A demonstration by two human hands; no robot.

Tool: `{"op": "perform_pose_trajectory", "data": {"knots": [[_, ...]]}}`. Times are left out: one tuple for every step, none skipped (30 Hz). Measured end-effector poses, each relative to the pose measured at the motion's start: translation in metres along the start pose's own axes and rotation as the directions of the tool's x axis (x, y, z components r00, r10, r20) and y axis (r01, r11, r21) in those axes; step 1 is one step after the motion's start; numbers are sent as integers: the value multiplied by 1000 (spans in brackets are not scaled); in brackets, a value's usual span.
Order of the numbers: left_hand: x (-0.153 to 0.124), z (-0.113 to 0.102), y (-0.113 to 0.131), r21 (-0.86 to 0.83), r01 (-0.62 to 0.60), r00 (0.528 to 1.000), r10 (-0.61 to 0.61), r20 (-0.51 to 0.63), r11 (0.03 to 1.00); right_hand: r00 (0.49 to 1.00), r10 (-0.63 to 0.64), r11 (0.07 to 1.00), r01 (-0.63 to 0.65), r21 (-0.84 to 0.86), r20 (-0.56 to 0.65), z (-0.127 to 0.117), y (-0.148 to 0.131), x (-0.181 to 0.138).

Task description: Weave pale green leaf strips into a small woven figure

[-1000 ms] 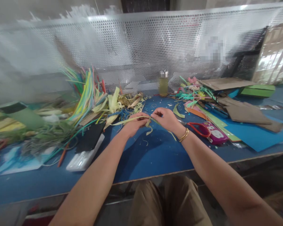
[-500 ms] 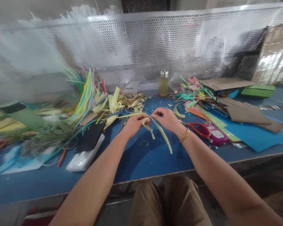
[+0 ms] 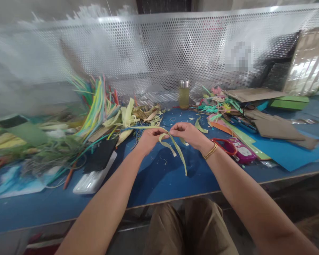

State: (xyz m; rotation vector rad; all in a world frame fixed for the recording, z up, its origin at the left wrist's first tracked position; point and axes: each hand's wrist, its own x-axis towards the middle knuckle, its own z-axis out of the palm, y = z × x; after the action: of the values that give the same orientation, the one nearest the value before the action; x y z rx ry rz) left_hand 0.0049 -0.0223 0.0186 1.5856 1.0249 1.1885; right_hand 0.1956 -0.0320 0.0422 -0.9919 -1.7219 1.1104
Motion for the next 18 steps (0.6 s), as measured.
{"op": "perform_pose_trajectory", "data": {"knots": [[0, 0, 0, -8, 2, 1000, -2, 8, 1000, 1000, 17, 1000, -17, 20, 10, -1, 0, 0], [0, 0, 0, -24, 11, 1000, -11, 21, 1000, 1000, 27, 999, -28, 32, 16, -1, 1, 0], [0, -1, 0, -50, 29, 999, -27, 38, 998, 999, 31, 999, -32, 39, 19, -2, 2, 1], [-1, -1, 0, -83, 56, 997, -52, 58, 995, 999, 28, 999, -28, 42, 20, -2, 3, 1], [-1, -1, -1, -120, 88, 994, -79, 78, 989, 1000, 21, 999, -22, 44, 23, -3, 4, 2], [-1, 0, -1, -156, 117, 990, -103, 94, 981, 1000, 11, 999, -12, 46, 26, -3, 5, 3], [-1, 0, -1, -187, 141, 987, -124, 104, 972, 1000, -1, 999, 0, 51, 28, -3, 6, 4], [-1, 0, -1, -211, 160, 984, -140, 106, 964, 999, -14, 998, 12, 58, 29, -3, 7, 4], [-1, 1, -2, -230, 174, 983, -153, 103, 957, 999, -23, 998, 21, 67, 28, -3, 8, 4], [-1, 1, -2, -248, 183, 982, -163, 98, 951, 999, -25, 997, 23, 75, 28, -3, 8, 4], [-1, 2, -3, -266, 187, 981, -168, 93, 945, 999, -23, 997, 20, 80, 28, -3, 8, 4], [0, 3, -3, -285, 191, 981, -172, 89, 939, 999, -15, 997, 13, 81, 30, -3, 8, 4], [0, 4, -4, -302, 192, 981, -173, 86, 934, 1000, -5, 997, 3, 79, 31, -2, 7, 4], [0, 5, -5, -318, 189, 982, -171, 83, 929, 1000, 4, 997, -6, 75, 31, -1, 7, 4], [1, 6, -6, -333, 183, 983, -167, 78, 925, 1000, 10, 997, -12, 72, 29, -1, 7, 3], [1, 7, -7, -346, 177, 984, -163, 70, 922, 1000, 16, 997, -18, 72, 26, 0, 7, 3], [0, 7, -7, -354, 174, 985, -161, 66, 919, 999, 23, 997, -24, 74, 23, 1, 7, 4], [0, 8, -8, -359, 173, 985, -161, 66, 917, 999, 28, 997, -30, 75, 21, 1, 8, 4]]}}
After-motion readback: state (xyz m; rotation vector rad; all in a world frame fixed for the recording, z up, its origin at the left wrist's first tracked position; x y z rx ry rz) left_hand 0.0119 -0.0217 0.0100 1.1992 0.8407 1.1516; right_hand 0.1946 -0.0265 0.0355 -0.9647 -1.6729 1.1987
